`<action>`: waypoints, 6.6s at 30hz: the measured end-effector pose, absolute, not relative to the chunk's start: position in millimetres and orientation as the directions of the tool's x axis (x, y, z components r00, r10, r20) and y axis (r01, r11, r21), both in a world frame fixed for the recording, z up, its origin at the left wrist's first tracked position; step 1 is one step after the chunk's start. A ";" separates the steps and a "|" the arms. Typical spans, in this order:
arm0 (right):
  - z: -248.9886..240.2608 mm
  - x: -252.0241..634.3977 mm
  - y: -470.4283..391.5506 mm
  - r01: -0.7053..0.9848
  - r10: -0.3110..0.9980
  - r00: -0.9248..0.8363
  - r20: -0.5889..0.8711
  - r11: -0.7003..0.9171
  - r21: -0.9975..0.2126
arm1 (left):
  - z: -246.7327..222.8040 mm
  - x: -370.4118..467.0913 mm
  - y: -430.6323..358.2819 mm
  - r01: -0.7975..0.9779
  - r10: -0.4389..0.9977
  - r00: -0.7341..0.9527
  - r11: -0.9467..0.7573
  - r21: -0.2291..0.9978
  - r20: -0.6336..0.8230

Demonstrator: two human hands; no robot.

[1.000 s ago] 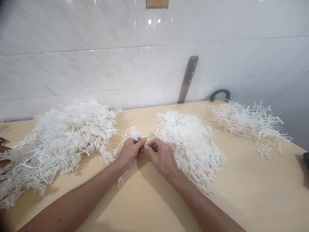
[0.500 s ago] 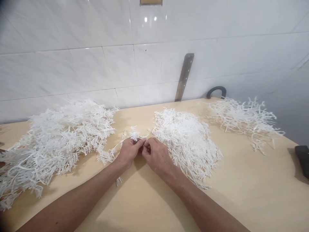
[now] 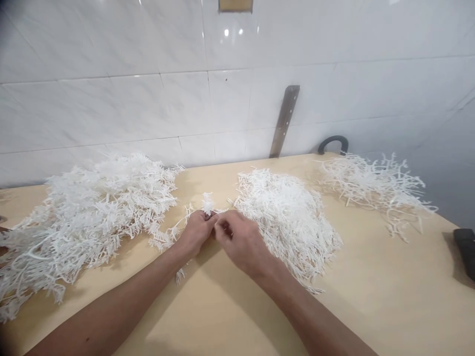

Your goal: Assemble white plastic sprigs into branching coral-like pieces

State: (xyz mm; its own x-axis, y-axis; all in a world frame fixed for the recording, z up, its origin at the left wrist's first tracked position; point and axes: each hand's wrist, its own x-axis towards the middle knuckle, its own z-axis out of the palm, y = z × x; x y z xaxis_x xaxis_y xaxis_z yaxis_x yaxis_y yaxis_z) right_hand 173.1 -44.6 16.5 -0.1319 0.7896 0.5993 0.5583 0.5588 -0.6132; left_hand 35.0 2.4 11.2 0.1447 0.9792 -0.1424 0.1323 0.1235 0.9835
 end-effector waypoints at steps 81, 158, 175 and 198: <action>11.4 213.8 -20.8 -0.195 0.980 -0.201 0.015 -0.025 -0.981 | 11.2 28.2 9.4 -0.421 0.830 0.529 0.438 0.794 -0.178; 1.3 215.0 -21.9 0.086 0.981 -0.165 -0.102 -0.089 -0.992 | 4.2 24.5 11.6 -0.261 0.838 0.460 0.443 0.858 -0.293; 5.9 214.8 -22.9 -0.047 0.982 -0.179 -0.054 -0.063 -0.997 | 10.6 27.7 7.0 -0.242 0.836 0.473 0.428 0.871 -0.280; 4.5 217.8 -19.4 0.020 0.977 -0.213 -0.025 -0.022 -1.000 | 9.1 29.9 8.3 -0.277 0.860 0.433 0.412 0.868 -0.269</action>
State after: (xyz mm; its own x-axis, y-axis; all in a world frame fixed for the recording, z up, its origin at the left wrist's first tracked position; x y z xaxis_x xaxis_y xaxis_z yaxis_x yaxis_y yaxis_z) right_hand 217.8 -19.4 4.5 -0.2130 0.9767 -0.0255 0.0197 -0.0218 -0.9996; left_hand 29.9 8.3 9.1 0.4334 0.8600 -0.2694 -0.2774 0.4117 0.8680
